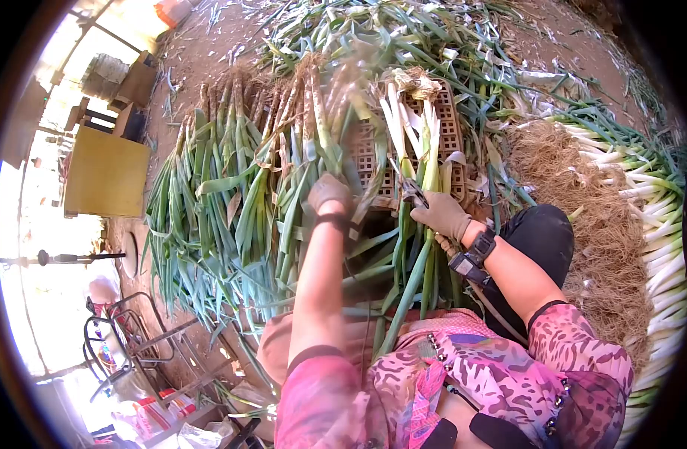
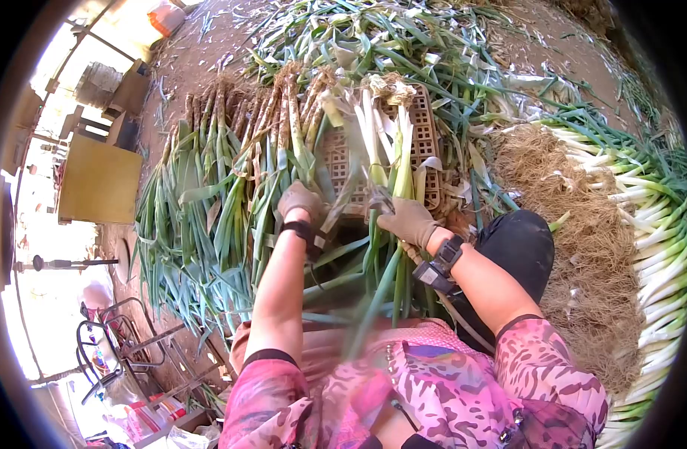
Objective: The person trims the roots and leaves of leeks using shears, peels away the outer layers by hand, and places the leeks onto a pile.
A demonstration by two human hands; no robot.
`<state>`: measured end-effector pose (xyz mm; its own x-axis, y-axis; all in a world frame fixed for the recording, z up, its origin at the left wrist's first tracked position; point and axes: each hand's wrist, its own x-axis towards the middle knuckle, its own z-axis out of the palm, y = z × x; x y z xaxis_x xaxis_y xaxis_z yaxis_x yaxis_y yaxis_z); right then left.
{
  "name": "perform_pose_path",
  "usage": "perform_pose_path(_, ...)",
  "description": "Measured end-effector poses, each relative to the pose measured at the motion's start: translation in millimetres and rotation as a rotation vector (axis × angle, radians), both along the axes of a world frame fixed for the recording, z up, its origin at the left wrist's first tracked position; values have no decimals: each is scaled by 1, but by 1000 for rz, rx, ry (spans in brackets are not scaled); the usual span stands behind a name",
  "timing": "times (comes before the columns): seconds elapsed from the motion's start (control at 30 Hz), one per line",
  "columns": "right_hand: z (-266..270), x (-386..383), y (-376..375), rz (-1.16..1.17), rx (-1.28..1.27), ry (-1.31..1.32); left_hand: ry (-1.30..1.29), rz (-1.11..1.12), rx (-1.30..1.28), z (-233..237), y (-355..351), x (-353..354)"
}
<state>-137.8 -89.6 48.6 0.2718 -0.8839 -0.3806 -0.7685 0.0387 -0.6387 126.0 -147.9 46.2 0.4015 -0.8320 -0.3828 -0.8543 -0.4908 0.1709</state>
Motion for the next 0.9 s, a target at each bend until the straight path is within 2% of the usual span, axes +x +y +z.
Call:
perform_pose_path(0.17, 5, 6, 14, 63, 2, -23, -189, 27, -112, 1, 13, -28)
perform_pose_path(0.2, 7, 3, 19, 59, 10, -46, -69, 66, -55, 9, 12, -30)
perform_pose_path(0.23, 3, 0, 22, 58, -38, -48, -52, 115, -73, -34, 0, -13)
perform_pose_path(0.3, 37, -8, 26, 1, -3, -114, 74, 138, -51, -6, 5, -19)
perform_pose_path(0.37, 24, -17, 24, -52, -29, -117, 159, 102, -22, -1, 21, -30)
perform_pose_path(0.4, 18, -17, 25, -99, -71, -172, 170, 51, -117, 4, 45, -44)
perform_pose_path(0.43, 21, -14, 28, -30, -63, -156, 221, 11, -99, 18, 64, -58)
perform_pose_path(0.47, 30, -10, 32, 38, -55, -136, 276, 23, -135, 9, 81, -67)
perform_pose_path(0.5, 39, -7, 39, 105, -45, -113, 229, 39, -73, -9, 88, -71)
perform_pose_path(0.57, 46, -6, 59, 225, -41, -111, 310, 72, -26, -16, 94, -73)
perform_pose_path(0.73, 45, -16, 96, 181, -62, -4, 431, 77, -224, -34, 87, -66)
perform_pose_path(0.9, 34, 0, 63, 40, -86, -38, 425, 15, -220, -33, 72, -56)
